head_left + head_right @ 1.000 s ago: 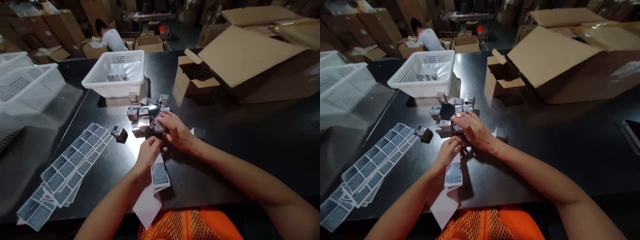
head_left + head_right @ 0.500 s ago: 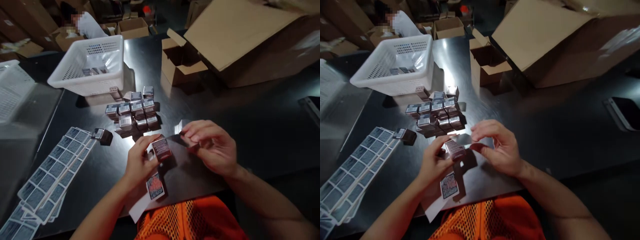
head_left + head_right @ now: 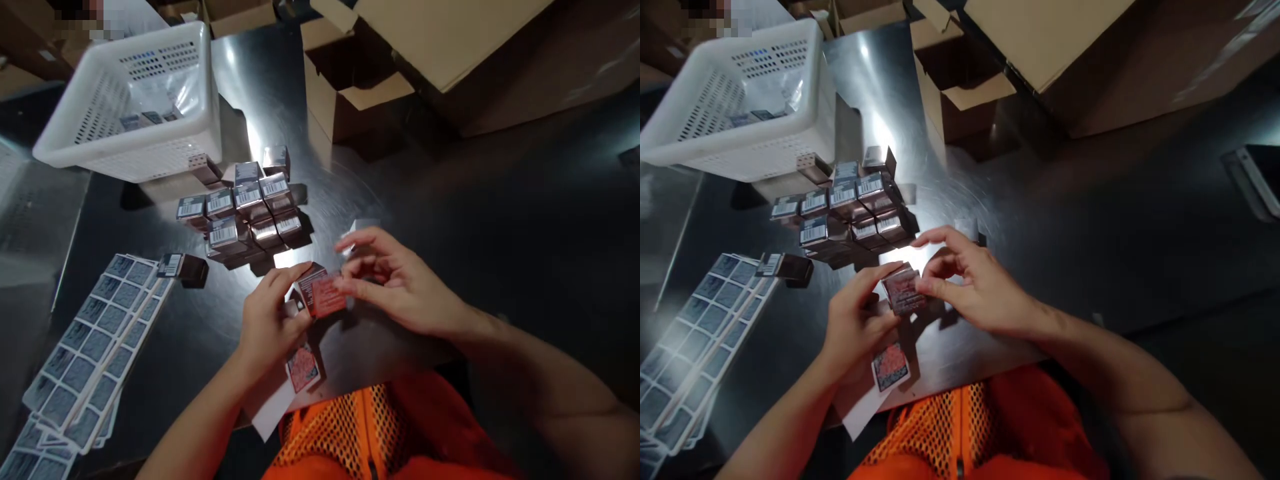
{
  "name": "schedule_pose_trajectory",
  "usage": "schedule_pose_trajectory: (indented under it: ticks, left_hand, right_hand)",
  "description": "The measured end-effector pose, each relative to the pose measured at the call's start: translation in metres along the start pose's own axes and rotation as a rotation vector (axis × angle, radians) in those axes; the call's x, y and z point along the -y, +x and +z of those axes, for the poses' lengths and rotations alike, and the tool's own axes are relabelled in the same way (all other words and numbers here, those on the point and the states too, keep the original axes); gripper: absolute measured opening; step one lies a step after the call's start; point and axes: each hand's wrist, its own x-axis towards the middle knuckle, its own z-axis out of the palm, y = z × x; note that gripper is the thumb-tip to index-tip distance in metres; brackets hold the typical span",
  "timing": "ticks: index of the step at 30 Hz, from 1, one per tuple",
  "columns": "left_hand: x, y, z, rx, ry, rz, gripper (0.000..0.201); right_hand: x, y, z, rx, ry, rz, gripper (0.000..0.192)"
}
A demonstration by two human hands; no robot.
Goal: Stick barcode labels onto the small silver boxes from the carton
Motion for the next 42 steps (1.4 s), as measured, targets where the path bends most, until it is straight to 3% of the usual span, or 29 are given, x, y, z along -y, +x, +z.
schedule_pose_trajectory:
  ticks: [2,4,31,38,42]
  left_hand:
    - [0.000,0.000,0.000,0.006,0.004,0.005,0.052]
    - [-0.001,-0.001,0.000,0.013,0.012,0.010,0.050]
    - [-0.002,-0.004,0.001,-0.002,0.041,0.049,0.047]
    - [-0.008,-0.006,0.001,-0.011,0.062,0.087,0.041]
    - [-0.006,-0.007,0.000,-0.154,0.054,-0.023,0.047]
  right_hand:
    - [-0.003,-0.001,0.002,-0.012,-0.043,0.051,0.052]
    - [-0.005,-0.002,0.004,-0.020,-0.086,0.069,0.058]
    - [-0.006,0.000,0.008,-0.028,-0.143,0.120,0.050]
    - [-0.002,0.000,0.012,-0.145,-0.277,0.151,0.056]
    - [-0.006,0.004,0.006,-0.258,-0.336,0.088,0.056]
